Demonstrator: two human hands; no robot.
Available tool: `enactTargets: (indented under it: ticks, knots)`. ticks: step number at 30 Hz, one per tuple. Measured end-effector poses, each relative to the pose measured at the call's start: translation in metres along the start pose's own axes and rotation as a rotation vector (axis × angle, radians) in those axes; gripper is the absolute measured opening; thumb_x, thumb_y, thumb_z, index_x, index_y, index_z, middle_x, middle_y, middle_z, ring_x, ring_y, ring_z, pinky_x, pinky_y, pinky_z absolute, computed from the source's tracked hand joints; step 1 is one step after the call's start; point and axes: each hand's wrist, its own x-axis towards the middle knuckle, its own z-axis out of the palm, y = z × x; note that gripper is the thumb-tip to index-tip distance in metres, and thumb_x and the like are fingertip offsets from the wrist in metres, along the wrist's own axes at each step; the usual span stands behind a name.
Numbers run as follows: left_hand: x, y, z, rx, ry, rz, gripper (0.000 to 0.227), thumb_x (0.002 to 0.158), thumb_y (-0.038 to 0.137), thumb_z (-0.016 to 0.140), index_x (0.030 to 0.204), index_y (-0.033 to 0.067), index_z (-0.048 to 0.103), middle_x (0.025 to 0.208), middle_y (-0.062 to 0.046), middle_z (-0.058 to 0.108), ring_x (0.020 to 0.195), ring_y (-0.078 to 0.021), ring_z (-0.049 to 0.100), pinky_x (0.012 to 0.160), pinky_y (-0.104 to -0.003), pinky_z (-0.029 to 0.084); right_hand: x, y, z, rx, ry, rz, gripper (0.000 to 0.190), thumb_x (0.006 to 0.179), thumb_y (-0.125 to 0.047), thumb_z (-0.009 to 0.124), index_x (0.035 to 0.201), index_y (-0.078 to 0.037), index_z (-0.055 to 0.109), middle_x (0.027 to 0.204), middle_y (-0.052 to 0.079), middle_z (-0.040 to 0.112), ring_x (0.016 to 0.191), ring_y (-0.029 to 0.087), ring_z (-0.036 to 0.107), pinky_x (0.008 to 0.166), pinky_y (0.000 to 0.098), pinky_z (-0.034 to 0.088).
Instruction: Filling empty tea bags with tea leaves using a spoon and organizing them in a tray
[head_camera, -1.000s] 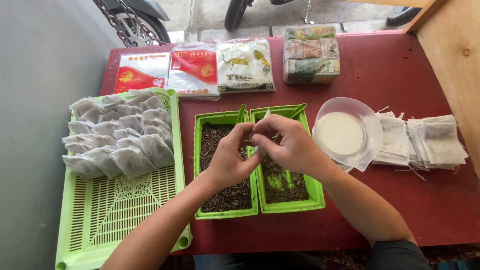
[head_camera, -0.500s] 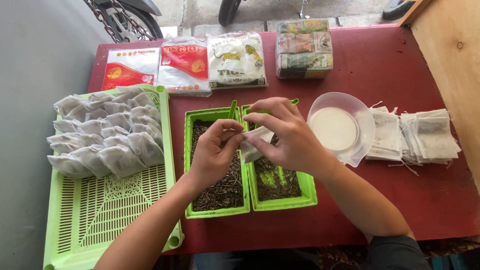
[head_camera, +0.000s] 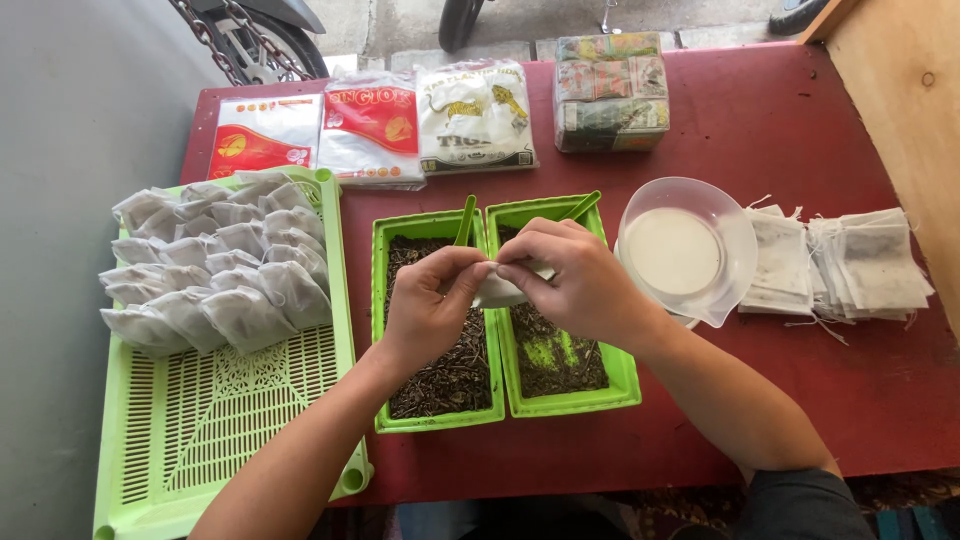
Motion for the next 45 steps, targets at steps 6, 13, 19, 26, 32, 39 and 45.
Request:
enactTargets:
  ticks: [6, 13, 19, 26, 32, 39, 45]
  knots:
    - [0.0, 0.015, -0.001, -0.009, -0.009, 0.052, 0.011, 0.098, 0.012, 0.07, 0.093, 0.0075, 0.078, 0.067, -0.007, 0.073, 0.076, -0.0059, 0.063, 0.066, -0.032, 0.06, 0.003, -0.004, -0.001, 0.003, -0.023, -0.058, 0.01, 0.091, -0.012, 0.077, 0.101, -0.014, 0.076, 0.083, 0.001, 0.068, 0.079, 0.021, 0.071, 0.085, 0.0312, 0.052]
    - [-0.002, 0.009, 0.0, 0.131, 0.02, 0.137, 0.015, 0.097, 0.016, 0.071, 0.085, 0.0091, 0.077, 0.063, -0.009, 0.071, 0.06, -0.0198, 0.072, 0.06, -0.033, 0.058, 0.0, 0.001, 0.002, -0.053, -0.032, -0.099, 0.004, 0.092, -0.015, 0.076, 0.096, -0.017, 0.076, 0.084, -0.001, 0.068, 0.08, 0.019, 0.07, 0.089, 0.0297, 0.05]
    - [0.0, 0.012, 0.001, 0.192, 0.008, 0.278, 0.016, 0.095, 0.014, 0.071, 0.079, 0.0101, 0.074, 0.06, -0.006, 0.063, 0.053, -0.0209, 0.062, 0.054, -0.032, 0.052, 0.003, -0.004, -0.001, 0.003, -0.095, -0.038, 0.004, 0.087, -0.014, 0.076, 0.089, -0.017, 0.074, 0.08, -0.002, 0.068, 0.078, 0.019, 0.07, 0.09, 0.0299, 0.048]
    - [0.002, 0.006, -0.003, 0.401, 0.021, 0.44, 0.022, 0.094, 0.014, 0.063, 0.073, 0.0108, 0.063, 0.057, -0.003, 0.049, 0.049, -0.0229, 0.052, 0.051, -0.033, 0.045, 0.006, -0.004, -0.002, 0.087, -0.131, 0.016, 0.002, 0.084, -0.014, 0.075, 0.084, -0.016, 0.075, 0.076, -0.001, 0.069, 0.072, 0.019, 0.07, 0.088, 0.0317, 0.05]
    - [0.001, -0.004, -0.004, 0.377, 0.006, 0.386, 0.016, 0.095, 0.006, 0.05, 0.081, 0.0069, 0.057, 0.061, -0.006, 0.044, 0.05, -0.0235, 0.05, 0.049, -0.034, 0.042, 0.007, -0.007, -0.004, 0.148, -0.133, 0.081, 0.005, 0.083, -0.01, 0.075, 0.085, -0.014, 0.075, 0.08, 0.003, 0.071, 0.073, 0.025, 0.069, 0.082, 0.0346, 0.052]
    - [-0.005, -0.001, -0.003, 0.179, -0.005, 0.099, 0.022, 0.097, 0.011, 0.041, 0.077, 0.0084, 0.049, 0.052, -0.006, 0.036, 0.043, -0.0185, 0.04, 0.042, -0.034, 0.034, 0.007, -0.01, -0.003, 0.202, -0.141, 0.106, 0.005, 0.084, -0.009, 0.074, 0.086, -0.013, 0.077, 0.081, 0.004, 0.072, 0.072, 0.024, 0.069, 0.078, 0.0335, 0.053]
    - [-0.008, -0.008, 0.002, 0.2, 0.068, 0.086, 0.051, 0.099, 0.025, 0.067, 0.057, 0.0155, 0.039, 0.042, 0.005, 0.026, 0.038, -0.0095, 0.028, 0.038, -0.026, 0.022, 0.001, -0.006, 0.007, 0.181, -0.145, 0.051, 0.005, 0.084, -0.01, 0.074, 0.087, -0.013, 0.075, 0.083, 0.005, 0.071, 0.075, 0.028, 0.069, 0.077, 0.0361, 0.054]
